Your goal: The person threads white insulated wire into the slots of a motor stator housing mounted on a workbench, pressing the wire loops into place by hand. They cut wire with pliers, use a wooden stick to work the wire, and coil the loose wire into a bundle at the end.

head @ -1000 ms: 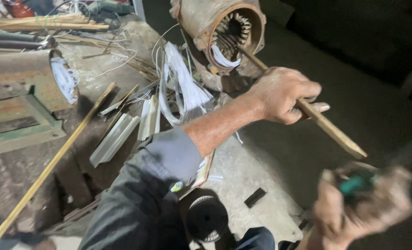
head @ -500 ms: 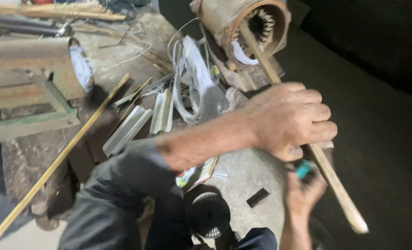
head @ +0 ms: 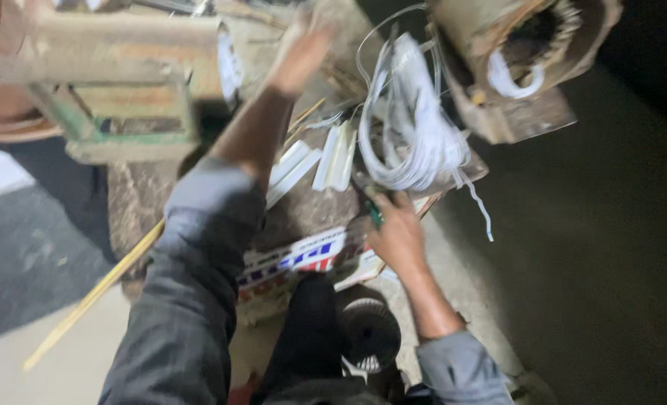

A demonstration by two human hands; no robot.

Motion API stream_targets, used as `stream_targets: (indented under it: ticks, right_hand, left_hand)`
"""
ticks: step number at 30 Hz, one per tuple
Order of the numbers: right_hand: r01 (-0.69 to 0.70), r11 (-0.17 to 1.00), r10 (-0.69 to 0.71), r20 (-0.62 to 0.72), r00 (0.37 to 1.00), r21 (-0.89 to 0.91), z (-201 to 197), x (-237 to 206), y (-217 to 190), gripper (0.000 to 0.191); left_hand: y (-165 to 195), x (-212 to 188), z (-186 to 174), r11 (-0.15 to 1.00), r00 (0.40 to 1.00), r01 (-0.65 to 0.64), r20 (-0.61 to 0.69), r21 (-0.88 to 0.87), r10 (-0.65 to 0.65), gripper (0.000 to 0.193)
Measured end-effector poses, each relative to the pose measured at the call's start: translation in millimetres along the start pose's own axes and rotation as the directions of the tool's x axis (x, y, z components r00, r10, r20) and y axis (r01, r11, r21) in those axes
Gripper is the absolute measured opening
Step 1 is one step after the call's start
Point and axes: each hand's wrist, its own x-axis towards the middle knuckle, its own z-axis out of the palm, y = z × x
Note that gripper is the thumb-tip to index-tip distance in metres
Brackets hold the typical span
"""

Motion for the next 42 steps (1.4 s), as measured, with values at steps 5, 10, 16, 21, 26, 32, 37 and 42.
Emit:
stream_targets:
  ticks: [5, 10, 16, 21, 26, 32, 37, 42]
  right_hand:
    - [0.138, 0.987, -0.151, -0.167, 0.974, -0.087, 24, 26, 7, 0.052]
    - [0.205, 0.976, -0.212, -0.096, 0.973, -0.079, 14, 12, 12, 0.049]
    - [0.048, 0.997, -0.026, -0.318, 0.948, 0.063, -32, -35, 31, 0.024]
    - [-0.15, 0.976, 0.217, -0.626, 0.749, 0.16, -118, -31, 53, 0.003]
    - [0.098, 0.979, -0.187, -0.594, 0.783, -0.179, -198, 25, 58, 0.014]
    - [0.26, 0.886, -0.386, -0.302, 0.872, -0.383, -207, 82, 50, 0.03]
    - [0.166, 0.832, -0.326, -0.226, 0.918, -0.529, -202, 95, 60, 0.038]
    - [0.164, 0.823, -0.31, -0.189, 0.932, -0.544, -205, 93, 64, 0.048]
  left_hand:
    - [-2, -11, 18, 0.8, 0.803, 0.596, -0.054, 0.074, -0.593, 0.076]
    - [21, -3, 46, 0.881, 0.923, 0.38, -0.176, 0.282, -0.341, 0.064]
    - [84, 10, 100, 0.995, 0.995, -0.072, -0.078, -0.071, 0.066, 0.067]
    - [119, 12, 138, 0.984, 0.984, -0.177, 0.007, -0.03, 0.177, 0.083]
    - [124, 14, 145, 0.994, 0.988, -0.104, 0.115, 0.026, 0.1, 0.084]
    - [131, 8, 140, 0.988, 0.991, -0.089, 0.11, 0.126, 0.075, 0.079]
    - [134, 5, 146, 0.96, 0.974, -0.227, 0.067, 0.164, 0.219, 0.078]
    - [127, 10, 135, 0.946, 0.96, -0.261, 0.152, 0.19, 0.235, 0.072]
